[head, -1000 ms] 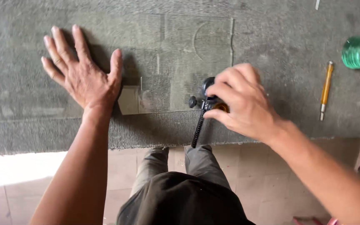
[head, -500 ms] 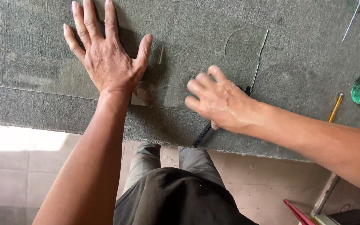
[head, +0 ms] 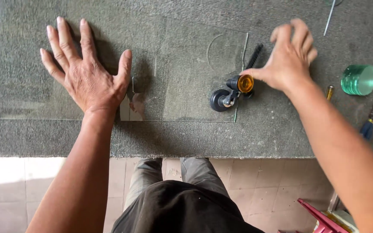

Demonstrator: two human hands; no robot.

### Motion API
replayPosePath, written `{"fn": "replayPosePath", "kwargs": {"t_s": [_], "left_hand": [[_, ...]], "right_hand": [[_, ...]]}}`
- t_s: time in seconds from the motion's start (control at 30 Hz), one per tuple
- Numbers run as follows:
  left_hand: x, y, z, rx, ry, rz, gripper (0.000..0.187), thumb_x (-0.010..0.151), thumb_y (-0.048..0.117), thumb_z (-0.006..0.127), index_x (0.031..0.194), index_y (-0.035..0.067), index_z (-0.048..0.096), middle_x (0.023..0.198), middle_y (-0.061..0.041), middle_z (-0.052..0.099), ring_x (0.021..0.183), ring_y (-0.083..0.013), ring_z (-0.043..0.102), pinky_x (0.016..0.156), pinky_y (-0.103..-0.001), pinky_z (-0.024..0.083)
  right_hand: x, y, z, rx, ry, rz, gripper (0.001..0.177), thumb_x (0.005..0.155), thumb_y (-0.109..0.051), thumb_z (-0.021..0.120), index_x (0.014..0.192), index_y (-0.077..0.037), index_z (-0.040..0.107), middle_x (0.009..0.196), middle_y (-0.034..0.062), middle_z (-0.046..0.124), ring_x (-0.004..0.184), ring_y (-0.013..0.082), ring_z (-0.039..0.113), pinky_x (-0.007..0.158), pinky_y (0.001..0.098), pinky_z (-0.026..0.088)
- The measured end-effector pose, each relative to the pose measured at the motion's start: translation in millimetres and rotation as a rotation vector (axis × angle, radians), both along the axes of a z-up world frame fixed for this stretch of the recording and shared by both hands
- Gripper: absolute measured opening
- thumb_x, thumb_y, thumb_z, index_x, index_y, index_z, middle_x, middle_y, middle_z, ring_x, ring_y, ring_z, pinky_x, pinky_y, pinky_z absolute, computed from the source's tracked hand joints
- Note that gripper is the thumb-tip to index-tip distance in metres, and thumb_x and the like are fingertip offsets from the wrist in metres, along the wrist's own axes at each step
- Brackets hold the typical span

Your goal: Scoring circles and lines on a glass pane using manual glass cutting tools

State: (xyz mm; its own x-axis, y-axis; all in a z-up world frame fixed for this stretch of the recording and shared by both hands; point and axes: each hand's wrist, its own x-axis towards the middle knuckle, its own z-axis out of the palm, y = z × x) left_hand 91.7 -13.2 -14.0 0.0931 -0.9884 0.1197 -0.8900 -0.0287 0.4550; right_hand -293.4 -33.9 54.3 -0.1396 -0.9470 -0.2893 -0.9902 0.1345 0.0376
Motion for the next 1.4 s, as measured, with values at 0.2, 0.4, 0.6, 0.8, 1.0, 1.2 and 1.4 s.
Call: {"fn": "replayPosePath", "kwargs": {"t_s": [0.2, 0.4, 0.6, 0.8, 1.0, 1.2, 1.4], "left_hand": [[-0.3, -0.1, -3.1, -0.039, -0.022, -0.016, 0.087, 0.103, 0.064, 0.065, 0.161, 0.001, 0.05, 0.163, -0.027, 0.027, 0.15, -0.0442, 0.016, 0.118, -0.068, 0.008], [-2.2, -0.6, -5.2, -0.029, -0.02, 0.01, 0.091, 0.1, 0.07, 0.058, 0.16, 0.002, 0.051, 0.164, -0.027, 0.028, 0.151, -0.0438, 0.016, 0.117, -0.066, 0.006], [-2.8, -0.5, -3.9, -0.006, 0.009, 0.016, 0.093, 0.097, 0.067, 0.059, 0.16, 0.0, 0.05, 0.166, -0.027, 0.025, 0.152, -0.042, 0.012, 0.118, -0.065, 0.001], [-2.3, 0.0, -4.1, 0.01, 0.011, 0.024, 0.093, 0.095, 0.069, 0.055, 0.16, 0.003, 0.048, 0.166, -0.027, 0.026, 0.152, -0.0404, 0.012, 0.118, -0.063, 0.001], [1.4, 2.0, -11.8, -0.026, 0.012, 0.006, 0.092, 0.094, 0.071, 0.054, 0.16, 0.007, 0.049, 0.166, -0.027, 0.027, 0.153, -0.0412, 0.014, 0.119, -0.062, 0.001], [-85.4, 46.5, 17.1, -0.065, 0.144, -0.452, 0.087, 0.058, 0.044, 0.093, 0.135, 0.018, 0.063, 0.136, -0.012, 0.056, 0.133, -0.0351, 0.05, 0.112, -0.052, 0.034], [-179.8, 81.6, -9.6, 0.227, 0.102, -0.451, 0.09, 0.063, 0.048, 0.086, 0.145, 0.035, 0.052, 0.131, 0.001, 0.049, 0.121, -0.0273, 0.046, 0.1, -0.046, 0.039]], "right_hand": [[-7.9, 64.0, -1.0, 0.059, -0.083, -0.416, 0.085, 0.064, -0.039, 0.095, 0.122, -0.017, 0.036, 0.162, 0.0166, 0.009, 0.15, 0.0404, 0.017, 0.117, 0.0595, 0.019], [-7.3, 109.6, -11.8, 0.069, -0.126, -0.55, 0.096, 0.057, -0.072, 0.085, 0.121, -0.02, 0.037, 0.162, 0.0124, 0.012, 0.149, 0.0391, 0.019, 0.117, 0.0617, 0.021], [1.8, 131.5, -20.1, 0.086, -0.154, -0.64, 0.089, 0.062, -0.063, 0.09, 0.123, -0.023, 0.038, 0.163, 0.0104, 0.011, 0.152, 0.0369, 0.016, 0.12, 0.0637, 0.019], [8.1, 150.1, -28.1, 0.05, -0.186, -0.642, 0.086, 0.063, -0.059, 0.089, 0.122, -0.023, 0.039, 0.162, 0.0096, 0.015, 0.146, 0.0401, 0.026, 0.114, 0.0664, 0.026], [5.2, 145.0, -21.5, -0.009, -0.262, -0.586, 0.085, 0.063, -0.048, 0.093, 0.127, -0.024, 0.042, 0.162, 0.0135, 0.015, 0.151, 0.0386, 0.017, 0.12, 0.0666, 0.017], [15.0, 107.6, 4.7, -0.311, -0.6, -0.023, 0.037, 0.082, -0.029, 0.082, 0.117, -0.022, 0.073, 0.089, 0.0057, 0.074, 0.106, 0.0328, 0.067, 0.1, 0.0477, 0.049], [35.3, 72.8, -30.6, 0.122, -0.691, 0.072, 0.031, 0.083, -0.037, 0.082, 0.106, -0.018, 0.074, 0.078, 0.0078, 0.067, 0.096, 0.0323, 0.064, 0.097, 0.0439, 0.049]]}}
